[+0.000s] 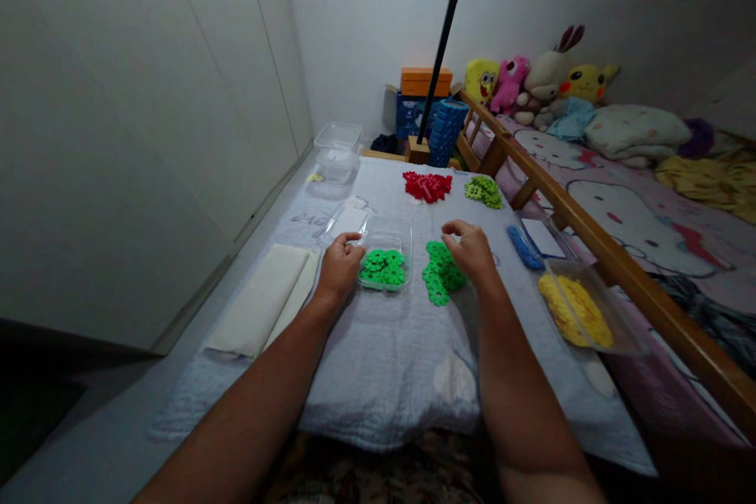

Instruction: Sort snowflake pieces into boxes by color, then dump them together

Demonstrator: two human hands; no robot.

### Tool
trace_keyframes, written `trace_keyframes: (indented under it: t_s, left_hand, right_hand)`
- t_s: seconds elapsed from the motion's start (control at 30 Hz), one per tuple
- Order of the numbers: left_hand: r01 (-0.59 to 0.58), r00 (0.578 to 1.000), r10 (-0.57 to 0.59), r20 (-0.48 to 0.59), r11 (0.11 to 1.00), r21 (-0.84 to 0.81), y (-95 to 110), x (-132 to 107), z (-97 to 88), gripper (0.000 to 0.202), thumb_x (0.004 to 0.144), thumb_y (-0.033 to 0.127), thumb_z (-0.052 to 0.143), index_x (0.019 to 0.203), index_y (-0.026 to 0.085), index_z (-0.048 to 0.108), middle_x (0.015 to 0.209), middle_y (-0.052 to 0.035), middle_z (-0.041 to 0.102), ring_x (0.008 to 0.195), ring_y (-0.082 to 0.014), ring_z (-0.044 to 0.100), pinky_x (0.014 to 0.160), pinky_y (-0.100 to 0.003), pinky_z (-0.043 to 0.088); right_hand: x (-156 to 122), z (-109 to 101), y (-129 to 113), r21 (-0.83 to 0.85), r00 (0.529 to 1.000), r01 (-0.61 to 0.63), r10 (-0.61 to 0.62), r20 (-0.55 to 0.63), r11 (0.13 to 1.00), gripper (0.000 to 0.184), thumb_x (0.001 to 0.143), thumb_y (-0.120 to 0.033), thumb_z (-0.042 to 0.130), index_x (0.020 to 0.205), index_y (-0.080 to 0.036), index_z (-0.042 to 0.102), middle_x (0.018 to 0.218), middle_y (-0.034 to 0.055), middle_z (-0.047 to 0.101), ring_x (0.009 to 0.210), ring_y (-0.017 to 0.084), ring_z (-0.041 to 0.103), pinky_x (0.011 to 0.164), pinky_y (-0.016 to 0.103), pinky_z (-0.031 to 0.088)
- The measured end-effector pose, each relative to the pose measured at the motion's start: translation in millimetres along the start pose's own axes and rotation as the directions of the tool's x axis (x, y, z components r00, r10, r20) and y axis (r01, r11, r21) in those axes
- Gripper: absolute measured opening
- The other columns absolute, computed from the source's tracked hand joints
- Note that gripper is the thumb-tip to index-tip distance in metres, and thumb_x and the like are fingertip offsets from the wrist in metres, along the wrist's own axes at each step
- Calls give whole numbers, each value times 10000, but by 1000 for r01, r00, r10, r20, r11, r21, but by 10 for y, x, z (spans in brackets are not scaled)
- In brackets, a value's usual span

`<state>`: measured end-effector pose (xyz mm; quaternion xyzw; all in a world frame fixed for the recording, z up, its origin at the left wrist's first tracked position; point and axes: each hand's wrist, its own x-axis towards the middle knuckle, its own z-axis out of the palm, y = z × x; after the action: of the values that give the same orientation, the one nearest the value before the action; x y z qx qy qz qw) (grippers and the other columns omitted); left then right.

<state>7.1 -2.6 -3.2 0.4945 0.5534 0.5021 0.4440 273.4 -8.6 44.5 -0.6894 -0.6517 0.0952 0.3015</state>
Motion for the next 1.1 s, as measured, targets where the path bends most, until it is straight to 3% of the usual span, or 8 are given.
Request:
trace_keyframes:
  t_s: [0.1, 0.2, 0.4, 0.6, 0.83, 0.97, 1.1]
  left_hand:
    - [-1, 1000, 1, -1, 1000, 13, 12, -6, 2, 416, 729, 378, 638, 1081, 156, 660, 568, 85, 424, 520, -115, 391, 511, -236, 301]
    - [-11, 1000, 11, -8, 1000, 18, 14, -9, 5, 413, 731, 380, 642, 1078, 156, 666, 561, 87, 422, 519, -113, 388, 516, -233, 298]
    - [-14, 1000, 14, -8, 1000, 1, 0, -3, 7, 404, 727, 384, 650, 1065, 163, 665, 552, 94, 399, 509, -109, 369, 517, -231, 285]
    - [-14, 1000, 14, -8, 1000, -14, 4, -3, 6, 402, 713, 380, 657, 1053, 165, 666, 554, 93, 394, 504, -107, 363, 513, -234, 278]
    - [-6, 1000, 6, -7, 1000, -11, 3, 3, 6, 406, 717, 383, 650, 1059, 165, 660, 564, 89, 407, 514, -109, 375, 514, -233, 288]
    - [-9, 1000, 9, -12, 1000, 8, 2, 6, 5, 408, 714, 378, 650, 1059, 162, 664, 559, 85, 421, 514, -113, 388, 512, -235, 287]
    - [-16, 1000, 16, -16, 1000, -2, 11, -2, 4, 395, 714, 371, 650, 1051, 166, 668, 554, 87, 408, 507, -114, 382, 506, -238, 274]
  right_hand:
    - [35, -171, 376, -100, 989, -137, 142, 47, 986, 258, 840, -174, 577, 1018, -182, 764, 1079, 107, 770, 975, 244, 677, 902, 349, 480]
    - [17, -254, 668, -169, 975, -174, 194, 108, 970, 277, 768, -125, 595, 976, -171, 772, 1016, 110, 772, 942, 239, 685, 831, 309, 481]
    - [-12, -229, 869, -170, 933, -162, 208, 296, 972, 100, 638, -154, 665, 725, -197, 688, 729, 13, 688, 709, 177, 608, 643, 264, 408]
    - [-48, -215, 862, -65, 934, -257, 265, 238, 964, 135, 598, -171, 658, 719, -214, 614, 656, -35, 608, 629, 154, 554, 565, 257, 345]
    - [-72, -374, 755, 127, 947, -241, 204, 248, 962, 47, 663, -253, 612, 646, -212, 597, 617, -18, 579, 608, 157, 519, 578, 281, 357]
    - [-55, -344, 486, 299, 983, -169, 137, 123, 939, 121, 699, -326, 642, 720, -207, 627, 681, -4, 610, 649, 161, 536, 622, 287, 398]
    - [-79, -100, 37, 488, 1000, -29, 24, 16, 872, 182, 757, -388, 653, 806, -215, 628, 755, 10, 647, 706, 172, 573, 673, 296, 446]
